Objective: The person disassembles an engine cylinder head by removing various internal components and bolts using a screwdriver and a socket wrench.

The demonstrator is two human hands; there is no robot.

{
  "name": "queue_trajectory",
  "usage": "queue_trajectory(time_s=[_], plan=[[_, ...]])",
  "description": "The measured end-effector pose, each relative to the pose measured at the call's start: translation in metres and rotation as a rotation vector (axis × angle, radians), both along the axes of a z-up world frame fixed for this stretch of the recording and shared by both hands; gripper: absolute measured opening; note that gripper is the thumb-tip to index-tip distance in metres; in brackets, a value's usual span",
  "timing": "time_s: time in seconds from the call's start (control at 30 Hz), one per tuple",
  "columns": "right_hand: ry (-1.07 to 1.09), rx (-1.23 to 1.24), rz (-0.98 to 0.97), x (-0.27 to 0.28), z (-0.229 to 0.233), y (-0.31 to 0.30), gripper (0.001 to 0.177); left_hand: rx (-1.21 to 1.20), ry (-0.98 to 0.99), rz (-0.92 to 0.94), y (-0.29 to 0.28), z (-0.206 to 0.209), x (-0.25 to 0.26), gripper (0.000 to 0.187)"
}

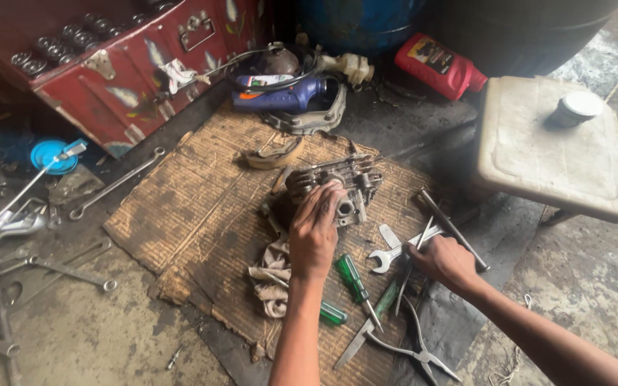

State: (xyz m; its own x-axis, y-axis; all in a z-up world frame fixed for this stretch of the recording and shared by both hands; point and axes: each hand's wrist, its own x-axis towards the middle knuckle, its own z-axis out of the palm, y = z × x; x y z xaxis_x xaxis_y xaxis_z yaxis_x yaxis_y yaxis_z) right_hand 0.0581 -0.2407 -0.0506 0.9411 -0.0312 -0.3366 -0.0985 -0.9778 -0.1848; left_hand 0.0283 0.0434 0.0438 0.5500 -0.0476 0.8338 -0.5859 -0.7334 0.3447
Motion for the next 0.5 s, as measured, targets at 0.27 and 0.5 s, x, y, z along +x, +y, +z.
queue_trajectory(time_s=[0.27, 0.5], plan=[[0.412, 0.617, -0.169, -0.017, 0.001, 0.04, 0.037, -0.094, 0.079, 0.039, -0.004, -0.009, -0.002, 0.065], [-0.275, 0.606, 0.2, -0.046, 0.057, 0.025, 0.028, -0.109, 0.112, 0.041, -0.005, -0.005, -0.007, 0.063]])
